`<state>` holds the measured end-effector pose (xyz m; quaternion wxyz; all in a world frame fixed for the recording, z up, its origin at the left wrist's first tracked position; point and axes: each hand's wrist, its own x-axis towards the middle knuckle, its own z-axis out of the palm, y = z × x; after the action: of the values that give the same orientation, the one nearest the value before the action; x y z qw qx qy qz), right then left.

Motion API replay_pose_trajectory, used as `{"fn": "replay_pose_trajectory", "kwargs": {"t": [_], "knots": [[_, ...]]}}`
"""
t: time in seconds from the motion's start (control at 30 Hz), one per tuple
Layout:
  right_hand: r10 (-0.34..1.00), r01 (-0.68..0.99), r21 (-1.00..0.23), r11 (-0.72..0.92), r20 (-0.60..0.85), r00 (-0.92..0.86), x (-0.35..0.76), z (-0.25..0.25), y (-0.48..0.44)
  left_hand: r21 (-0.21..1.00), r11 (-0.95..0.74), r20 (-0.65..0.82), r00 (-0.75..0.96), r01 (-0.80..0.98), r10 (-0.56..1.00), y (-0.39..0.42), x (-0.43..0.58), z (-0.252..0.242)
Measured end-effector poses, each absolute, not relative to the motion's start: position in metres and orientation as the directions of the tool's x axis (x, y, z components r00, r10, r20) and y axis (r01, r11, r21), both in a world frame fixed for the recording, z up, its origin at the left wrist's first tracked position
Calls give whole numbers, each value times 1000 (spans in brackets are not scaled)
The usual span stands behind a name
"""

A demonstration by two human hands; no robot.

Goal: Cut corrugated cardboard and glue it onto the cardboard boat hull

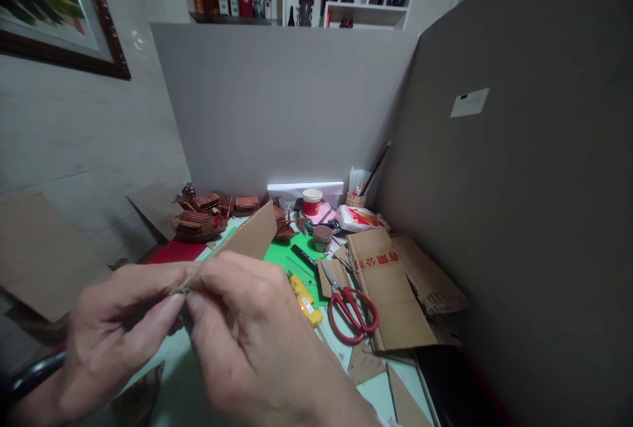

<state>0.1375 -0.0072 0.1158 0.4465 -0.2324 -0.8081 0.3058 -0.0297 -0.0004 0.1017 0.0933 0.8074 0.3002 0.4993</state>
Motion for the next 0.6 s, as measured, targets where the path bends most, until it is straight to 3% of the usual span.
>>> {"fn": "replay_pose_trajectory", "kwargs": {"t": [0.13,0.37,0.6], "knots": [[671,167,-689,705,574,-470,136,114,-6,474,-791,732,326,388,598,-1,-31,100],[684,86,-752,654,538,-492,139,116,-4,501,-790,736,306,354,604,-4,-29,102],[654,126,-687,715,596,-465,137,115,-6,534,-787,714,334,307,615,-1,-31,101]]}}
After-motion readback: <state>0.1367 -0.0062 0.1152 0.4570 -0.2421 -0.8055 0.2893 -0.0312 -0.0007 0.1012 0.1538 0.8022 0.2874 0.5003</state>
